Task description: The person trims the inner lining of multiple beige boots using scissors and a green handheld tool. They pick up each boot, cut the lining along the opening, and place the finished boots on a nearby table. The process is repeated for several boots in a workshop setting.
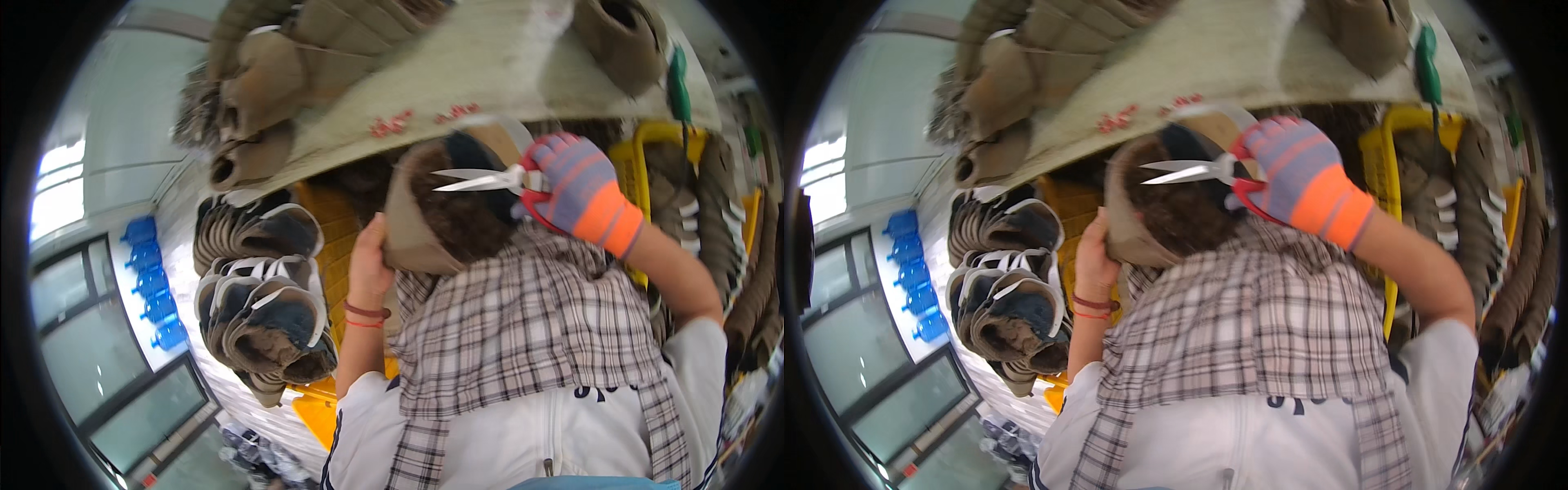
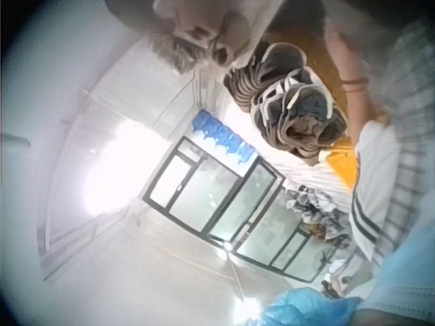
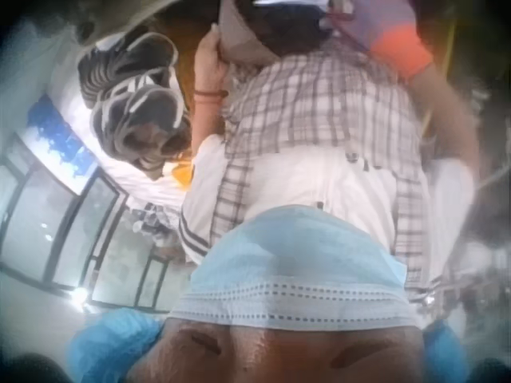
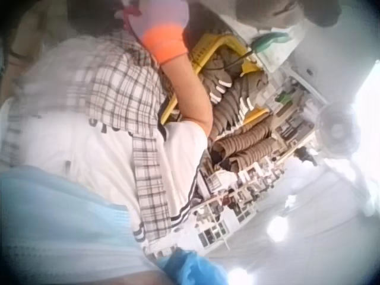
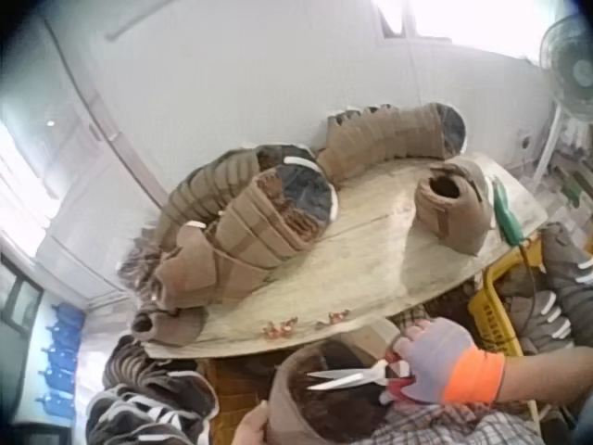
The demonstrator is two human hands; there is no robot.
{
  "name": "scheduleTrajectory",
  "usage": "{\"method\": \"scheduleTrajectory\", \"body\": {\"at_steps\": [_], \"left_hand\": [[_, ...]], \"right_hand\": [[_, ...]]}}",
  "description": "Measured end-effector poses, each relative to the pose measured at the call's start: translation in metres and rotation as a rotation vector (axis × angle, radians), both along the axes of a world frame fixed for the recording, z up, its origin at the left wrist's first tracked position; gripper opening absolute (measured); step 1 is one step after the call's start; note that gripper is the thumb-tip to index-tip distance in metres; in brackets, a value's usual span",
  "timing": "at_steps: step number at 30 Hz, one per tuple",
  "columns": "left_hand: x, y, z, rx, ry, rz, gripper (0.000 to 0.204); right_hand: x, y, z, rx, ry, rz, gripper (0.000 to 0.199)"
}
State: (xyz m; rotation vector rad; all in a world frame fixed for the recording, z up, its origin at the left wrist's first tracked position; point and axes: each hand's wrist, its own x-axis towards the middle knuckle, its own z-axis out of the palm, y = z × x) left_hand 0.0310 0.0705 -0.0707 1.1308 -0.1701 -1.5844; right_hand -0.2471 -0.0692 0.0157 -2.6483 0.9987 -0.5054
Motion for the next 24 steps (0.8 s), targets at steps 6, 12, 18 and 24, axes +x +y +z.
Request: {"method": "scheduleTrajectory", "body": {"at_steps": [6, 12, 18, 24], "left_hand": [[-0.024, -0.029, 0.032, -0.128, -0.173, 0.195, 0.020], [-0.018, -0.018, 0.051, -0.318, -0.329, 0.061, 0.013], [-0.040, -0.021, 0.124, -0.850, -0.806, 0.229, 0.025], [-0.086, -0.143, 0.156, -1.103, -1.206, -0.213, 0.022]], "right_hand": [[-0.009, 0.009, -0.027, 0.302, -0.207, -0.341, 0.037], [-0.020, 0.009, -0.041, 0.513, -0.296, -0.390, 0.036], [-0.064, -0.006, -0.042, 0.149, -0.597, -0.458, 0.029], [-0.153, -0.110, -0.001, 0.221, -1.146, -0.922, 0.025]]}}
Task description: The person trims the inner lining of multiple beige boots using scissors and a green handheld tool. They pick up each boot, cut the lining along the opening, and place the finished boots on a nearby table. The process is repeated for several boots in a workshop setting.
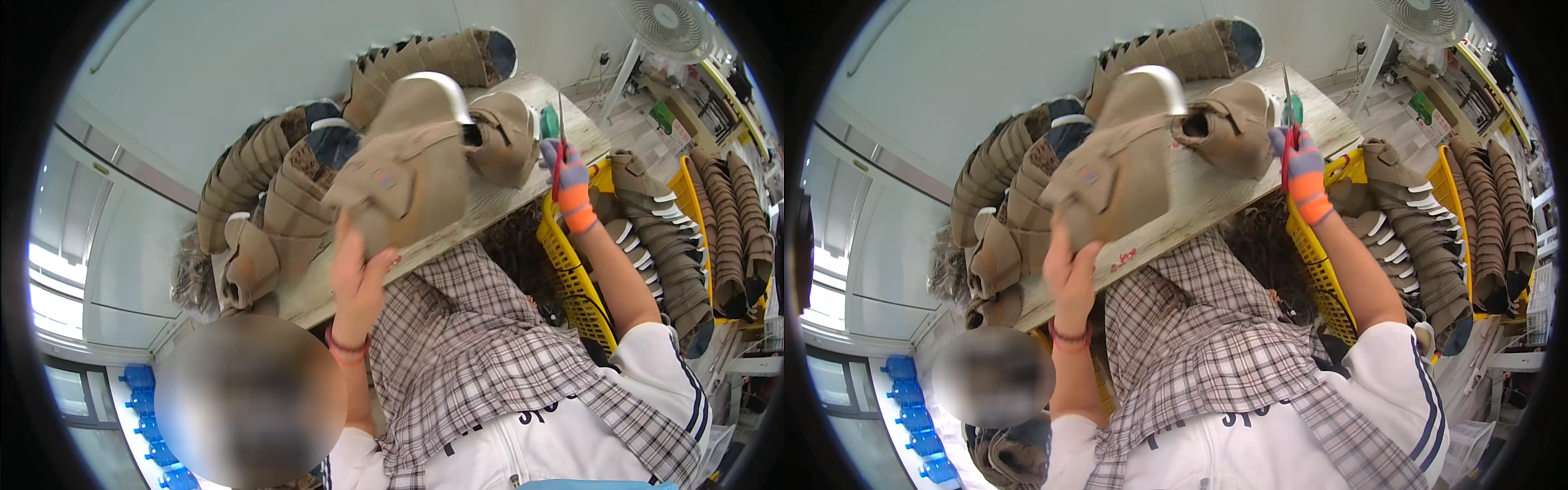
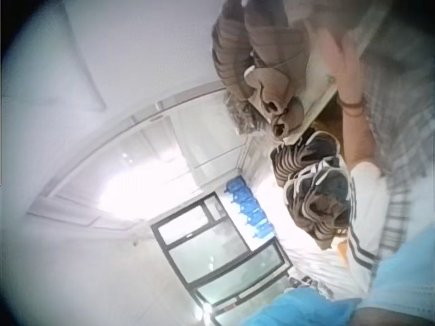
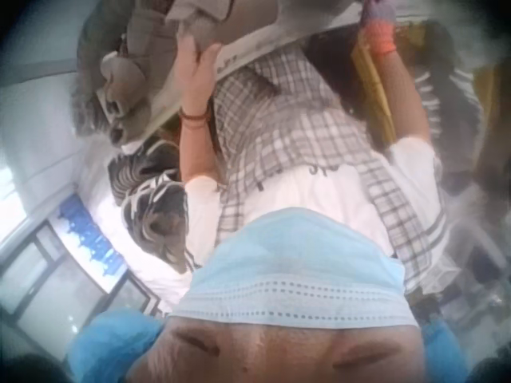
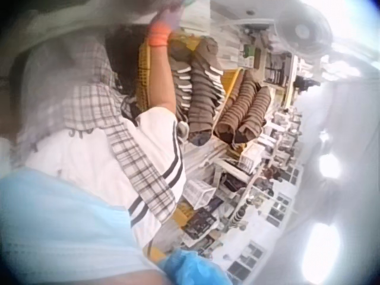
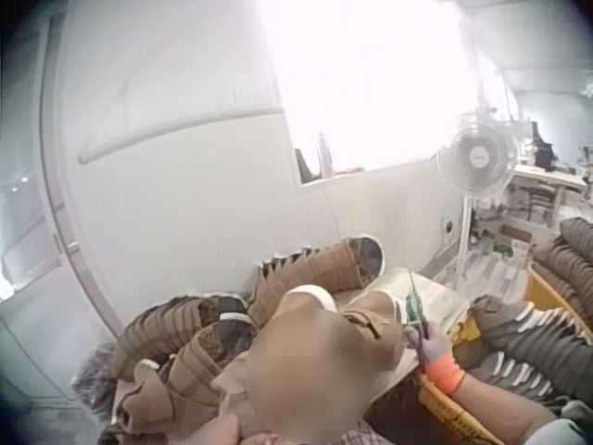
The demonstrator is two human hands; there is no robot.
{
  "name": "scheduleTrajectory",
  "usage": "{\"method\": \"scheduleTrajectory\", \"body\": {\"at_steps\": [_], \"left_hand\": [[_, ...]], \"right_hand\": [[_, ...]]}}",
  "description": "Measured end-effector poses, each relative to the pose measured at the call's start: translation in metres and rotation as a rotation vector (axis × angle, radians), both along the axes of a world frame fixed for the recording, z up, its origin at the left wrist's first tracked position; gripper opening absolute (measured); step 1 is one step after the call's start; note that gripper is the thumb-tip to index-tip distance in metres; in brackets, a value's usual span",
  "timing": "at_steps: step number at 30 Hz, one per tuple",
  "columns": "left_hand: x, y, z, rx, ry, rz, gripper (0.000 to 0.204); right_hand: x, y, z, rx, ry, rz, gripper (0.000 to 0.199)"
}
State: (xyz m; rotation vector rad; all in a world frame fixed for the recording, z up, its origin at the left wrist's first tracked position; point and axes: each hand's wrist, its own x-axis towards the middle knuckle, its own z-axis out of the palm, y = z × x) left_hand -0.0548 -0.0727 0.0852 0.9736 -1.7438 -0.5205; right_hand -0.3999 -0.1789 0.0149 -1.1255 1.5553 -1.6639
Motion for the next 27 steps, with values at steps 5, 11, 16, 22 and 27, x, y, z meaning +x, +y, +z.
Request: {"method": "scheduleTrajectory", "body": {"at_steps": [5, 11, 16, 22, 27], "left_hand": [[-0.053, -0.110, 0.027, -0.311, -0.477, -0.294, 0.022], [-0.094, -0.177, 0.026, -0.197, -0.694, -0.475, 0.026], [-0.110, -0.202, -0.014, -0.306, -0.650, -0.376, 0.028], [-0.121, -0.185, -0.021, -0.402, -0.408, -0.246, 0.026], [-0.065, -0.148, -0.016, -0.523, -0.288, 0.120, 0.026]], "right_hand": [[-0.053, -0.113, -0.033, 0.206, 0.353, -0.106, 0.060], [-0.075, -0.207, -0.090, 0.357, 0.493, -0.177, 0.045], [-0.055, -0.225, -0.134, 0.338, 0.741, -0.060, 0.040], [-0.104, -0.242, -0.146, 0.189, 0.645, -0.125, 0.041], [-0.094, -0.227, -0.130, 0.127, 0.180, -0.085, 0.030]]}}
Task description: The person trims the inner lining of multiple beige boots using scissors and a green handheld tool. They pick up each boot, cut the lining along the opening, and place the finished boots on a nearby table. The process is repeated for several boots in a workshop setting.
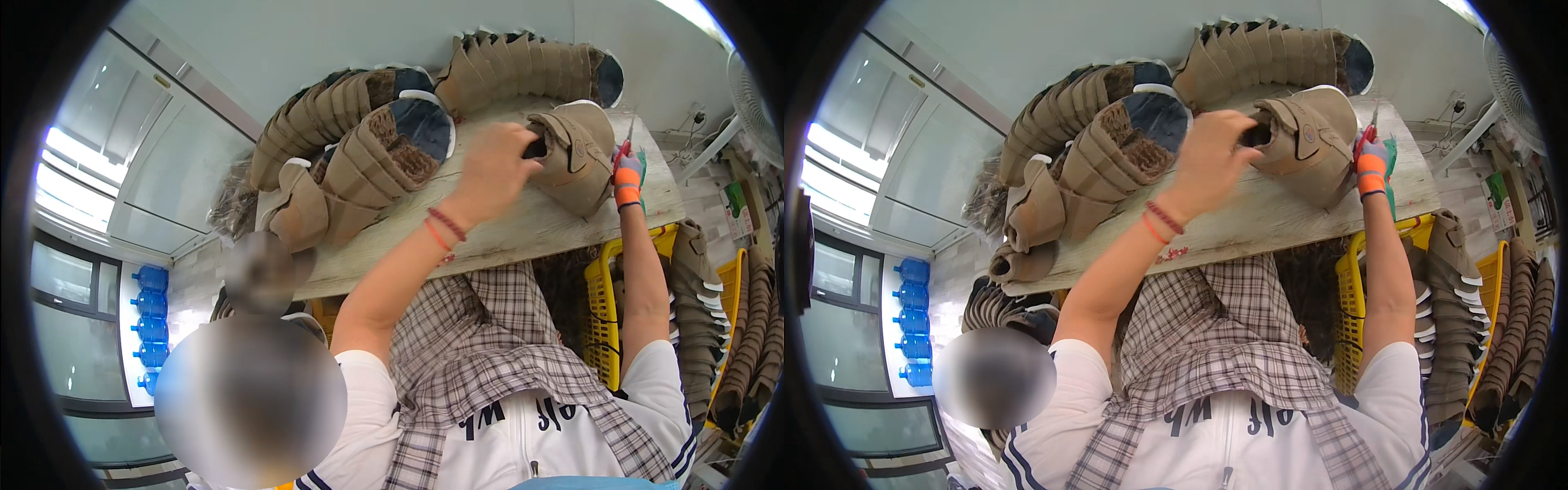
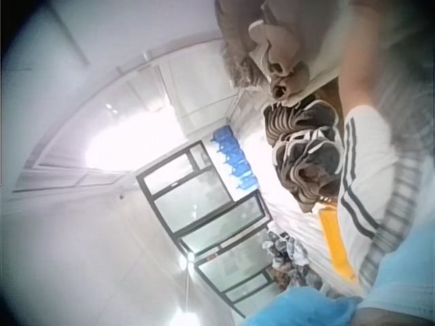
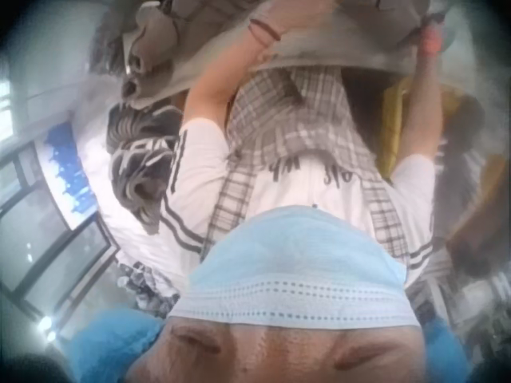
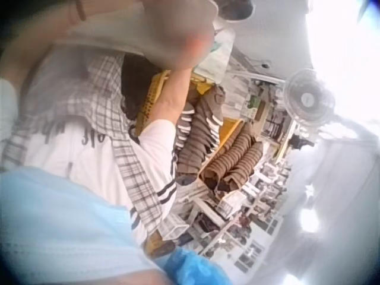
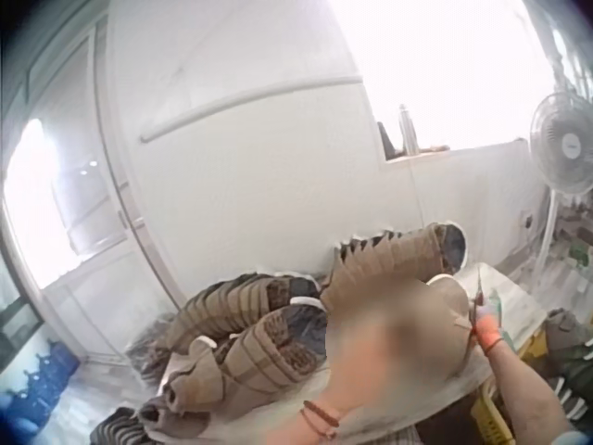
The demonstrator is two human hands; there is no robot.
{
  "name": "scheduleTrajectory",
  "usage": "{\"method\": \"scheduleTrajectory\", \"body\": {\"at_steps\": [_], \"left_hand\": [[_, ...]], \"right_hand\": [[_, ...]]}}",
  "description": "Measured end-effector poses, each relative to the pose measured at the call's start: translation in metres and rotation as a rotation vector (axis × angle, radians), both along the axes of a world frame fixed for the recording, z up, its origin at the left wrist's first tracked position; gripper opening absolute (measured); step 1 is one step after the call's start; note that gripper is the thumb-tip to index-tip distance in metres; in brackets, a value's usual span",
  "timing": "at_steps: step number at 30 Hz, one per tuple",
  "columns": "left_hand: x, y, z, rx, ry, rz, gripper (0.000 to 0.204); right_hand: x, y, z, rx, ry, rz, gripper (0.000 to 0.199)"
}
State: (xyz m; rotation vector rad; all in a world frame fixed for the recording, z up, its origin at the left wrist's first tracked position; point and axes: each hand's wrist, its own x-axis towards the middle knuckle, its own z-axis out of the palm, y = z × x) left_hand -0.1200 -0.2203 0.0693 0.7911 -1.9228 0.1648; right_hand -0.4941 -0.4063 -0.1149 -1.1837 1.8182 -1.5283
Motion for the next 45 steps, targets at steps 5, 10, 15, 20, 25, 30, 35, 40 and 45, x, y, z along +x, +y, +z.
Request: {"method": "scheduleTrajectory", "body": {"at_steps": [5, 10, 15, 20, 25, 30, 35, 40, 45], "left_hand": [[0.136, 0.070, -0.034, -0.061, 0.155, 0.765, 0.021], [0.240, 0.150, -0.059, -0.147, 0.056, 1.263, 0.040], [0.315, 0.168, -0.038, 0.063, 0.041, 1.006, 0.038], [0.306, 0.214, 0.032, 0.121, 1.231, 0.245, 0.031], [0.275, 0.272, 0.014, 0.381, 1.515, -0.099, 0.041], [0.223, 0.307, -0.073, 0.683, 1.863, -0.172, 0.045], [0.188, 0.304, -0.130, 0.830, 2.013, -0.297, 0.044], [0.172, 0.300, -0.133, 0.860, 2.031, -0.250, 0.047], [0.168, 0.301, -0.129, 0.890, 1.982, -0.200, 0.046]], "right_hand": [[0.034, 0.085, 0.059, -0.181, -0.075, -0.073, 0.030], [0.010, 0.150, 0.063, -0.319, -0.038, -0.009, 0.023], [0.096, 0.203, 0.106, -0.267, -0.118, 0.163, 0.024], [0.140, 0.240, 0.135, -0.230, -0.163, 0.595, 0.029], [0.189, 0.283, 0.152, -0.285, 0.203, 0.956, 0.041], [0.257, 0.335, 0.204, -0.143, 0.737, 1.077, 0.027], [0.277, 0.334, 0.178, -0.285, 1.113, 1.209, 0.031], [0.297, 0.333, 0.163, -0.337, 1.282, 1.209, 0.027], [0.324, 0.342, 0.157, -0.334, 1.370, 1.275, 0.020]]}}
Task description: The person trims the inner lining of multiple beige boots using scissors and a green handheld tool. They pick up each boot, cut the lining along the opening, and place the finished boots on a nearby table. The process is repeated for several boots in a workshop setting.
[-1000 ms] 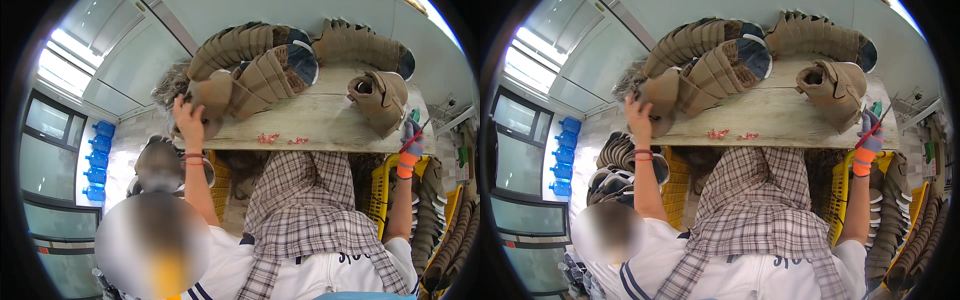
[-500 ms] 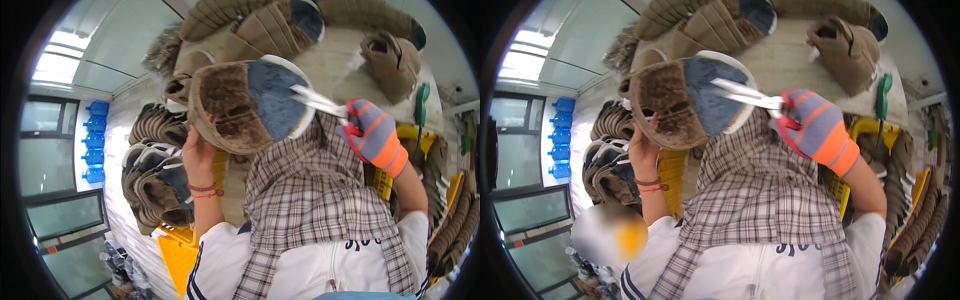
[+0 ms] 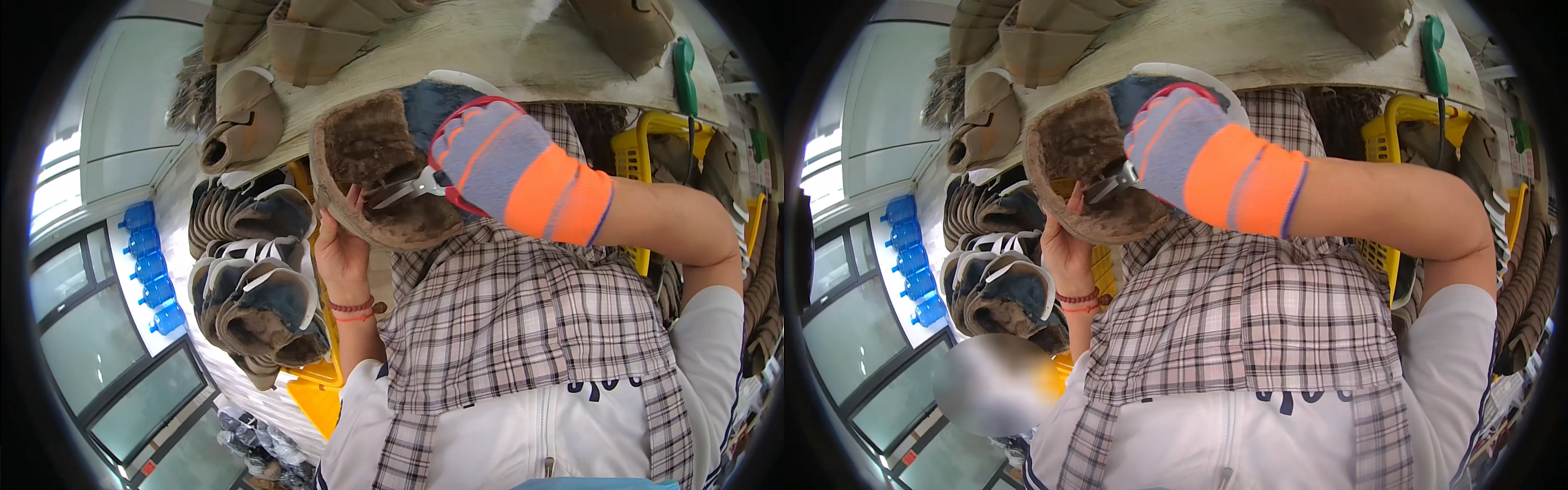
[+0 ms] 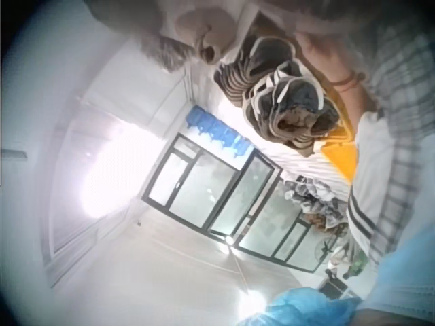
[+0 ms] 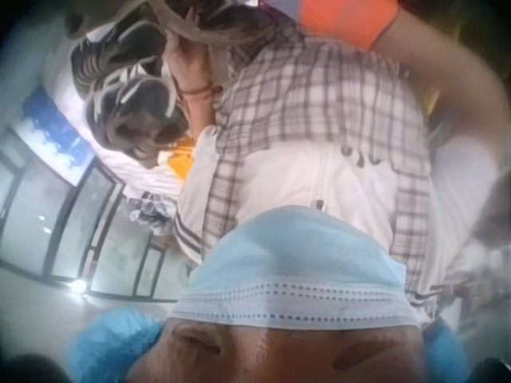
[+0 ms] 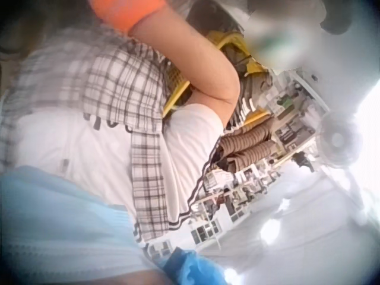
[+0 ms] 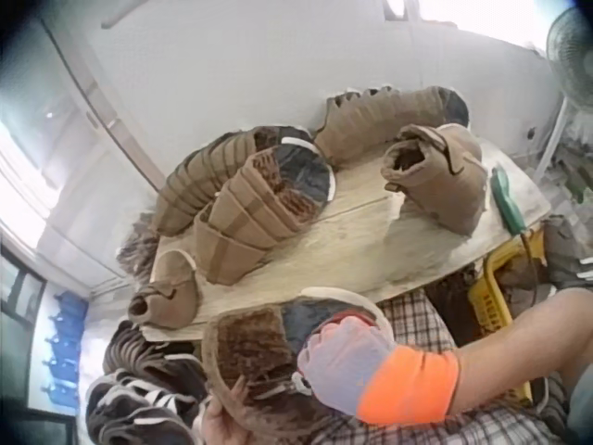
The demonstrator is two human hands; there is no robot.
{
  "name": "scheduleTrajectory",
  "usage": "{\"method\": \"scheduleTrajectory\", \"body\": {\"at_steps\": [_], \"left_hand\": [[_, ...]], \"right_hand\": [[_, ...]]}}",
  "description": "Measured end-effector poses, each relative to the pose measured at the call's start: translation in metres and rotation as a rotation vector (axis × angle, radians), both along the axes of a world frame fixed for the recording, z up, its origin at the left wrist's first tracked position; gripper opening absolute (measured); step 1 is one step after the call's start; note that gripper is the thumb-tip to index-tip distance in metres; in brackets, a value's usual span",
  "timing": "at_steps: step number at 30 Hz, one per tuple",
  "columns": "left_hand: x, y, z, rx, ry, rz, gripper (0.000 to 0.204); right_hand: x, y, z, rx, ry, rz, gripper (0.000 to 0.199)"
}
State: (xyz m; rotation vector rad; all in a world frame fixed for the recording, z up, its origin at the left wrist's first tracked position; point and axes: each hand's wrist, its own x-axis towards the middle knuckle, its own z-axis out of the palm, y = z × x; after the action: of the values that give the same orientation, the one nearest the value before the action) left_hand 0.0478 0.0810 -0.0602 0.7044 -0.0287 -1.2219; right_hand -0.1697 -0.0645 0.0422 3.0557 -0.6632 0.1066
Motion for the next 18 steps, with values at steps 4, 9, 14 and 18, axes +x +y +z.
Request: {"method": "scheduleTrajectory", "body": {"at_steps": [4, 9, 14, 18], "left_hand": [[0.001, 0.005, -0.002, 0.038, -0.037, 0.016, 0.046], [-0.004, 0.001, 0.000, 0.023, -0.033, -0.009, 0.046], [-0.008, 0.000, 0.005, 0.039, -0.108, -0.022, 0.050], [-0.014, 0.000, 0.011, 0.020, -0.125, -0.014, 0.052]], "right_hand": [[0.011, 0.004, -0.011, -0.056, 0.040, 0.034, 0.019], [0.011, 0.003, -0.019, -0.060, 0.007, 0.055, 0.018], [0.010, 0.003, -0.017, -0.094, 0.047, 0.057, 0.012], [0.000, 0.003, -0.005, -0.103, 0.110, 0.039, 0.015]]}}
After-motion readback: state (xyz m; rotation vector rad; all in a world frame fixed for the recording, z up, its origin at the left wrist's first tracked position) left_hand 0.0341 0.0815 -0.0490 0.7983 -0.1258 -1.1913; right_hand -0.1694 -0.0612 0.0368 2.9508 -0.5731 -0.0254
